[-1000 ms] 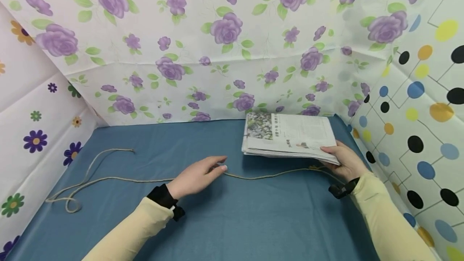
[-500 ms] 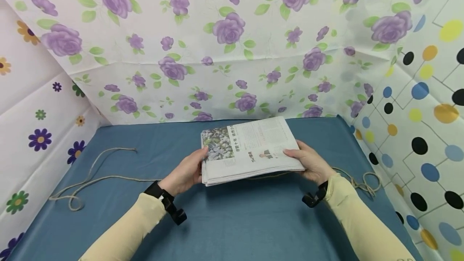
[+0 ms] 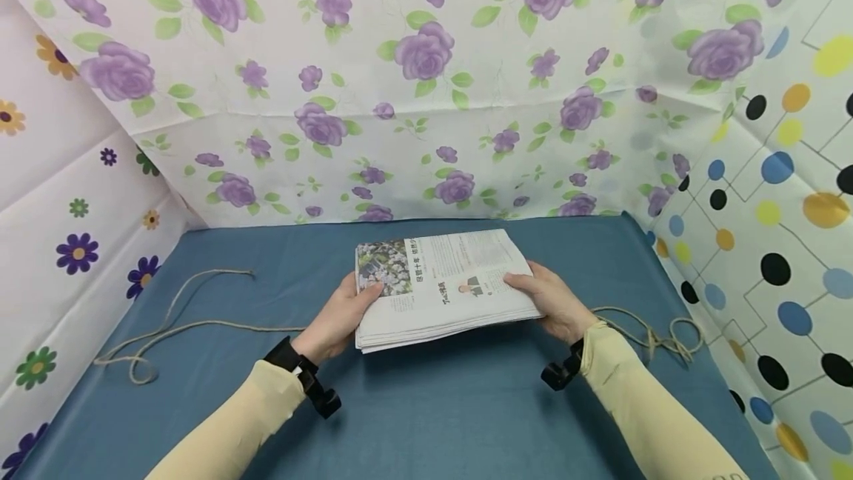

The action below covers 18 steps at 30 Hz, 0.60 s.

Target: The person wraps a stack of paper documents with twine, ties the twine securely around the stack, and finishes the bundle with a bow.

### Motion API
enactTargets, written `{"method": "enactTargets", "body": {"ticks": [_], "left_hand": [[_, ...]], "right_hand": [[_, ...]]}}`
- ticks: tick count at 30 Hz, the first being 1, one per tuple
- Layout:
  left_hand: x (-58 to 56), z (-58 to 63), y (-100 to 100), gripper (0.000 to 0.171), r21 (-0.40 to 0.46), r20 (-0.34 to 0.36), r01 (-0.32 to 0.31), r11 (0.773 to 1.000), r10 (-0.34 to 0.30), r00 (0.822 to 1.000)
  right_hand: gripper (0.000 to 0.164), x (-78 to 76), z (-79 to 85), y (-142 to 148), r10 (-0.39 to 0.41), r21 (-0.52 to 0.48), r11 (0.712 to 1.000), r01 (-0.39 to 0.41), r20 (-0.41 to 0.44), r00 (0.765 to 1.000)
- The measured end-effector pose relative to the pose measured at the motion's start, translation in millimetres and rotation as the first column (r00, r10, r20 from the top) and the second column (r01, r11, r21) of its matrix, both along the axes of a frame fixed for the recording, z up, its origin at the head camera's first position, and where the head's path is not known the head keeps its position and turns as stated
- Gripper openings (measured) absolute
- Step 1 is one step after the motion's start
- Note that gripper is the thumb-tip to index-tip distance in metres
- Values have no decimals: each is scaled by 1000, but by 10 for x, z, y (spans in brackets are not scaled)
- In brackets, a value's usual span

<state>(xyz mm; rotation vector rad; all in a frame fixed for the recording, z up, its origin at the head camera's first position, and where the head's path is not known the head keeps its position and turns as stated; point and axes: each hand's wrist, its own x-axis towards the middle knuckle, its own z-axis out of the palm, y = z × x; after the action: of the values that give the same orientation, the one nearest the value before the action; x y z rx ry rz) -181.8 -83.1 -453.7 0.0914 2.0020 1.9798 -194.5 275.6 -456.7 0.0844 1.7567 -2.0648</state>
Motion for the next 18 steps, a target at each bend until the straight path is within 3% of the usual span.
{"method": "enactTargets", "body": {"ticks": [2,4,6,8,10,11,12,15,18], "left_hand": [[9,-2,-2,65,21,-21,-3,1000,4,1000],[25,-6,-1,63,58,-36,-16,998,18,999],[43,-16,7,61,96,-51,-38,995,43,998],[62,-19,29,59,135,-80,-66,989,77,994],[84,-22,63,59,170,-117,-95,981,116,986],[100,-19,83,59,179,-136,-114,977,139,981],[114,-16,106,60,186,-158,-129,974,160,974],[159,-11,182,62,214,-204,-166,963,210,956],[216,-22,257,66,215,-229,-188,958,237,944]], "right_hand": [[66,22,-2,-11,-38,-142,989,48,69,997],[65,53,-7,-37,-69,-327,938,114,144,987],[66,86,-29,-79,-69,-533,827,179,219,973],[68,125,-49,-154,-58,-660,720,215,251,966],[66,169,-62,-274,-53,-706,674,218,248,967],[64,192,-63,-352,-52,-710,672,212,240,969],[62,219,-56,-444,-55,-695,691,200,225,973],[56,317,-11,-740,-45,-610,780,140,170,985],[54,415,48,-1002,-31,-542,835,95,126,992]]}}
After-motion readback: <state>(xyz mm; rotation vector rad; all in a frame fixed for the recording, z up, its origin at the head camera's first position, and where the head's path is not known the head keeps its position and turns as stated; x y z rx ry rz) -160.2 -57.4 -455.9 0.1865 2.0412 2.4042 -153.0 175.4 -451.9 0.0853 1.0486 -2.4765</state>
